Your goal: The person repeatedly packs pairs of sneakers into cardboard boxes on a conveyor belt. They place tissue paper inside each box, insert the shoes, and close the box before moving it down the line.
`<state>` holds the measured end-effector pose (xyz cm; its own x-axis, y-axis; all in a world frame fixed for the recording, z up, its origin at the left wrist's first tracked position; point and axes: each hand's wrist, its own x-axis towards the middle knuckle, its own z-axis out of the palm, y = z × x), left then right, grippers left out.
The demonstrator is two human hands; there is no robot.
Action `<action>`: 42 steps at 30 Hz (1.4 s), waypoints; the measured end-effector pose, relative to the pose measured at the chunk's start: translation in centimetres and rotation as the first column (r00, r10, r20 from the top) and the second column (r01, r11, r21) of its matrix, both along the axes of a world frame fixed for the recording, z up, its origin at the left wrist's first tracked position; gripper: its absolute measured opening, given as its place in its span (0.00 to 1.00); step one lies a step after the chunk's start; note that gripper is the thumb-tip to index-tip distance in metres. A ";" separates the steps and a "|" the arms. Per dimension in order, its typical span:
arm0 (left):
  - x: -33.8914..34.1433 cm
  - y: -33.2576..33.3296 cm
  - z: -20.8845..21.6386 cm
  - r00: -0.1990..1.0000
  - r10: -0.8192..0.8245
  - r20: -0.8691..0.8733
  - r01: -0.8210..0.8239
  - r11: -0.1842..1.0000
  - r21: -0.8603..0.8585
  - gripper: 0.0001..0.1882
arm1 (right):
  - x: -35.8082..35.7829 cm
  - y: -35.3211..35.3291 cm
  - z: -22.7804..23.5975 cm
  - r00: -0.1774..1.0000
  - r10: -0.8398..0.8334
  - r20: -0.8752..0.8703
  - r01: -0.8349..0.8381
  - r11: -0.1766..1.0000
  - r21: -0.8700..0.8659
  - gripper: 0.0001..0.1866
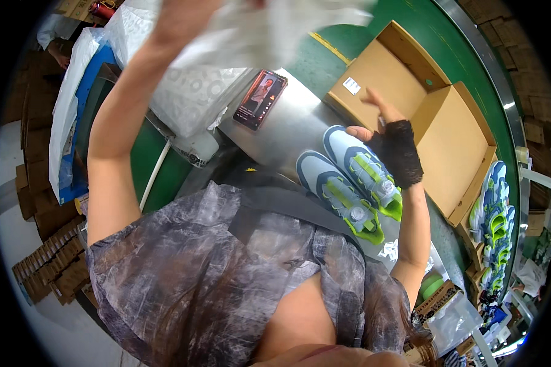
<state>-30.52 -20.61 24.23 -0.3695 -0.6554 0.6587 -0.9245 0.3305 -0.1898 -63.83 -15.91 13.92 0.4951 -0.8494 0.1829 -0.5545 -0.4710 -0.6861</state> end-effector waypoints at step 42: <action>-10.8 -13.2 -23.9 0.363 0.696 -0.619 0.774 0.145 0.616 0.27 | -15.9 20.0 -4.5 0.656 -0.465 -0.594 0.682 0.703 0.203 0.12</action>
<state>-41.34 -33.82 0.35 -0.2991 -0.8155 -0.4954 -0.1779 -0.4624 0.8686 -79.73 4.09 9.44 -0.1949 -0.9255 -0.3248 -0.9068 0.2963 -0.2999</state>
